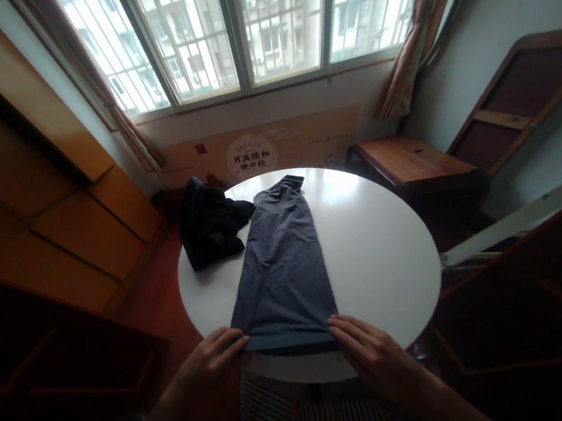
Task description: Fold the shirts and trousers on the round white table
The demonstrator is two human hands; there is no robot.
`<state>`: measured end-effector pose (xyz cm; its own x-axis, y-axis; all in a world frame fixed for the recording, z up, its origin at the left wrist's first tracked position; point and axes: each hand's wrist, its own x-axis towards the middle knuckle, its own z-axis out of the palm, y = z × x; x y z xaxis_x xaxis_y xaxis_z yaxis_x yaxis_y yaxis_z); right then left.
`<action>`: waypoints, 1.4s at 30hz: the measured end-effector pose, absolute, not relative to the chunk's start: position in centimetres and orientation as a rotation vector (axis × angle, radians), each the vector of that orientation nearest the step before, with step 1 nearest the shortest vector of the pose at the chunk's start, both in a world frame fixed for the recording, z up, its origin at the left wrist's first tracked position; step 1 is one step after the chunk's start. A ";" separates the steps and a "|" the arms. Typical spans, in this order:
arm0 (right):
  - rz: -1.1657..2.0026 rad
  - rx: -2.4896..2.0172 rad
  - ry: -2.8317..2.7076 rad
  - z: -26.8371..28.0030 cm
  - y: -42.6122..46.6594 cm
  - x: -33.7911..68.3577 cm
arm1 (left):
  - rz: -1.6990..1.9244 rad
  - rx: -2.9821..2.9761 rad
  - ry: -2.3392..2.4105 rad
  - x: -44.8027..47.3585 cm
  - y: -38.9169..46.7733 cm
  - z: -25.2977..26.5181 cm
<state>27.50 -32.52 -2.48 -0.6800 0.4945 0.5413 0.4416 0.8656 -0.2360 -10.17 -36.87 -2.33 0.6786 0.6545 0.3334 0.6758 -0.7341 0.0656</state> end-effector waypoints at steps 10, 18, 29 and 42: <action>0.084 -0.776 -2.581 -1.0 -33.2 34.2 | -0.457 -2.956 -1.132 -3.2 -38.3 -1.8; 0.149 -0.876 -2.422 -3.2 -34.4 34.9 | -0.592 -3.075 -1.280 -4.4 -38.3 -1.7; 0.113 -0.867 -2.479 -2.6 -32.9 33.0 | -0.586 -3.069 -1.324 -4.3 -38.4 -1.4; 0.268 -0.781 -2.682 0.8 -34.0 33.8 | -0.442 -3.194 -1.302 -4.4 -37.6 1.3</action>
<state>33.77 -34.04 0.77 -0.7936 0.5489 0.2626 0.4860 0.8315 -0.2691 -4.38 -37.57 1.35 0.6960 0.7106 0.1034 0.6270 -0.6715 0.3949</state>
